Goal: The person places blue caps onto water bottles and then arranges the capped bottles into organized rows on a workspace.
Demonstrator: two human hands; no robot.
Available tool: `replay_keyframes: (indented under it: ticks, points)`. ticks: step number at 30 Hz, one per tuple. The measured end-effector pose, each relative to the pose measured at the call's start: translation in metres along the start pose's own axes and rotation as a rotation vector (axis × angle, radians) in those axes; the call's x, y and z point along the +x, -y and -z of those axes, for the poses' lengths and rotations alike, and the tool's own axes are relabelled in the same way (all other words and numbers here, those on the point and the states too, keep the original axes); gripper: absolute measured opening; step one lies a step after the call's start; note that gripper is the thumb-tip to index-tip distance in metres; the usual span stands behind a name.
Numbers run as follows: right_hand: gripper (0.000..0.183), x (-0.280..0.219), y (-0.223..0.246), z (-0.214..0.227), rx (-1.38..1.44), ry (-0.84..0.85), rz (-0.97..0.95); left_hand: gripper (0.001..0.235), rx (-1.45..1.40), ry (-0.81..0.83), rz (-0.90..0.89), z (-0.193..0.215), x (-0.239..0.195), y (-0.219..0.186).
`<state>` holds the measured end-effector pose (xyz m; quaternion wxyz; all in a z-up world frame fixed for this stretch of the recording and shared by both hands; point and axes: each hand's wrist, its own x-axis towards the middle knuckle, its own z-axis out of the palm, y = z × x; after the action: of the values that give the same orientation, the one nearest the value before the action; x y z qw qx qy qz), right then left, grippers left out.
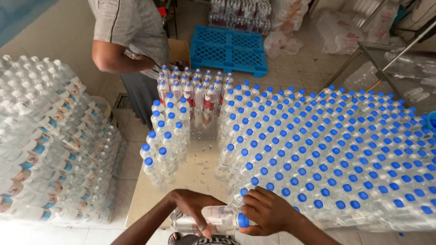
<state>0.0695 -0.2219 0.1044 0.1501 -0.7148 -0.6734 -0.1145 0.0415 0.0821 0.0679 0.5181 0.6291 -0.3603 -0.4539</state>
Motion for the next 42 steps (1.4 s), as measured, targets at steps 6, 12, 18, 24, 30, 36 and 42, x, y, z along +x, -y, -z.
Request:
replay_keyframes:
  ticks: [6, 12, 18, 24, 30, 36, 42]
  points:
    - [0.063, -0.004, 0.020, -0.028, 0.465, -0.101, -0.303, 0.071, -0.115, 0.052, -0.056, 0.001, 0.008, 0.039]
    - [0.054, -0.017, 0.010, -0.036, 0.292, 0.071, -0.433, 0.077, -0.499, 0.086, -0.105, -0.021, 0.011, 0.041]
    - [0.065, 0.042, 0.006, 0.023, -0.264, -0.318, 0.224, 0.123, -0.508, 0.218, -0.082, -0.022, 0.053, 0.116]
    - [0.052, 0.054, 0.008, 0.019, -0.233, -0.414, 0.245, 0.100, -1.228, 0.504, -0.044, -0.026, 0.051, 0.112]
    - [0.048, 0.041, -0.012, -0.018, 0.095, -0.235, -0.173, 0.085, -1.277, 0.471, -0.214, -0.031, 0.024, 0.063]
    - [0.062, 0.047, -0.049, -0.056, 0.466, -0.048, -0.494, 0.063, -0.729, -0.323, -0.078, -0.037, -0.025, -0.032]
    - [0.046, 0.077, -0.064, -0.086, 0.702, 0.149, -0.944, 0.112, 0.494, -0.847, 0.609, -0.051, -0.024, -0.042]
